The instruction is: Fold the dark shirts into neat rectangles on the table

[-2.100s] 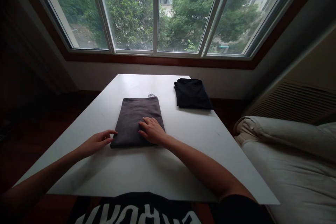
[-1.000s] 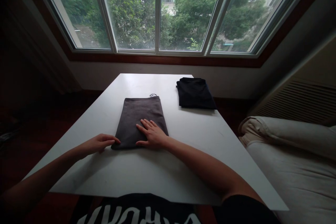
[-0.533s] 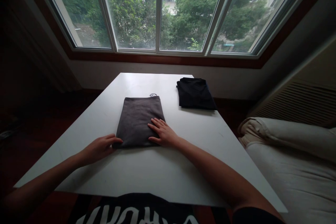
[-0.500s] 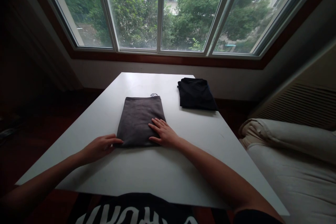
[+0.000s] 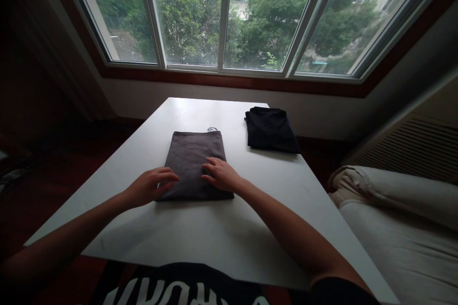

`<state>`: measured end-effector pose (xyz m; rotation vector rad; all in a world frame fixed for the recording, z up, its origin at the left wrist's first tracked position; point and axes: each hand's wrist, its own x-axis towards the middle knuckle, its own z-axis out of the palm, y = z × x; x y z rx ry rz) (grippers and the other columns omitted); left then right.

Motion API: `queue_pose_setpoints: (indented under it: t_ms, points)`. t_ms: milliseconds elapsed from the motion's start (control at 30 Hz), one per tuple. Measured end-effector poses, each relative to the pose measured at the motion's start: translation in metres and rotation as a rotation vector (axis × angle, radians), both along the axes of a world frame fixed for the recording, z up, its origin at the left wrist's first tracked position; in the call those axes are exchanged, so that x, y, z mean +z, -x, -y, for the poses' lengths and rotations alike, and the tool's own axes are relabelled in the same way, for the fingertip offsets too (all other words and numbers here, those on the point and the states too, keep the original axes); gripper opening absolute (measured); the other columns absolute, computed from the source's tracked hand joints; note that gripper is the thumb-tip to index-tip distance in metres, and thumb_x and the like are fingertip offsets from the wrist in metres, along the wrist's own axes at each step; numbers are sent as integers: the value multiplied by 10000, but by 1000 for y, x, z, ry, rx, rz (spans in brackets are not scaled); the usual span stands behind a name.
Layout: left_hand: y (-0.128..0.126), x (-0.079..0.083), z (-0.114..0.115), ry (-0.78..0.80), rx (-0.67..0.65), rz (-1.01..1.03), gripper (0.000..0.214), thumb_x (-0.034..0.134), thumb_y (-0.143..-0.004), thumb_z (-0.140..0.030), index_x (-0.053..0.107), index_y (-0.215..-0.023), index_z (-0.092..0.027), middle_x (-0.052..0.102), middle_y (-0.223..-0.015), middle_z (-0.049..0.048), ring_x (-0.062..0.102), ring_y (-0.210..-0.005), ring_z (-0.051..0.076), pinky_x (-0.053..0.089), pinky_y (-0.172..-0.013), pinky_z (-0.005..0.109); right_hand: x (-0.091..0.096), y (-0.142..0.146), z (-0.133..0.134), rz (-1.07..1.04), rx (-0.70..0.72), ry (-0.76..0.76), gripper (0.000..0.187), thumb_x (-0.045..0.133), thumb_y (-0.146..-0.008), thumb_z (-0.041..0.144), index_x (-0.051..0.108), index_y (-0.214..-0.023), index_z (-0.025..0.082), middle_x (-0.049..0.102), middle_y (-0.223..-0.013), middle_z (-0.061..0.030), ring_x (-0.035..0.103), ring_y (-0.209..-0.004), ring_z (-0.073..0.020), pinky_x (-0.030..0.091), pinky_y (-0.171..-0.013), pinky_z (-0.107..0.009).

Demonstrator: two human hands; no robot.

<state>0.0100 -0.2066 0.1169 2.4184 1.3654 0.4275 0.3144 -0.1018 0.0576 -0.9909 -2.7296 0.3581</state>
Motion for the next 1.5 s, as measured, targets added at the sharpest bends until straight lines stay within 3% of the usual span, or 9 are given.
queue_pose_setpoints:
  t_ms: [133,300,600,733,833,933,1067,1233,1500]
  points:
    - [-33,-48,-19,-117,-25,-100,588,567,-1024,-496,525,-1548,-234,488,-1613,121,442,-1486,314,359,-1225,476,-13,15,13,70,36,-23,856,522,-997,703,334,-1664,201,227,-1731,-149,188,-1608,-346,185,-1306,-531]
    - [-42,-80,-21,-123,-34,-263,842,418,-1043,-645,192,-1705,-176,168,-1751,149,152,-1622,337,113,-1307,545,-23,12,28,104,9,-22,927,430,-994,769,226,-1697,201,142,-1744,-142,110,-1622,-343,93,-1315,-545]
    - [-8,-66,-23,2,-223,-279,984,486,-965,-771,112,-1717,-258,71,-1765,116,108,-1627,353,87,-1307,525,-22,2,37,86,-21,-11,944,489,-960,786,252,-1692,239,129,-1752,-125,87,-1624,-348,91,-1317,-546]
    - [2,-41,-44,158,-253,-204,810,473,-1006,-717,302,-1678,-297,232,-1744,79,233,-1600,338,187,-1291,492,-21,-1,33,75,-13,-5,913,540,-949,769,330,-1669,249,144,-1752,-136,160,-1612,-364,179,-1303,-546]
    - [-4,-25,-66,237,-207,-105,592,387,-1077,-606,564,-1535,-276,504,-1615,55,473,-1473,284,334,-1227,404,-18,0,15,40,-69,-41,786,562,-992,662,412,-1632,230,171,-1746,-149,251,-1587,-363,272,-1276,-528]
    - [-18,-26,-96,142,-97,-55,516,375,-1090,-488,678,-1410,-221,659,-1451,72,579,-1359,274,391,-1186,381,-14,9,-15,18,-147,-121,662,514,-1045,542,445,-1611,206,216,-1736,-147,259,-1586,-352,272,-1276,-537]
    - [-40,-59,-141,-118,120,-137,544,421,-1065,-398,559,-1517,-128,470,-1620,164,398,-1512,318,270,-1267,449,-9,36,-64,45,-191,-167,604,458,-1072,493,461,-1601,201,257,-1727,-126,208,-1606,-319,207,-1298,-525]
    - [-44,-97,-191,-110,252,-242,623,370,-1077,-477,368,-1644,-218,272,-1732,129,213,-1602,337,192,-1275,564,-17,58,-113,98,-262,-65,673,472,-1053,579,398,-1638,253,243,-1735,-101,179,-1613,-316,185,-1295,-525]
    - [-6,-98,-228,-57,324,-274,674,298,-1075,-573,351,-1658,-239,228,-1747,119,197,-1605,349,164,-1273,556,-37,37,-141,97,-365,41,847,369,-997,791,334,-1665,271,136,-1761,-87,109,-1625,-325,123,-1296,-530]
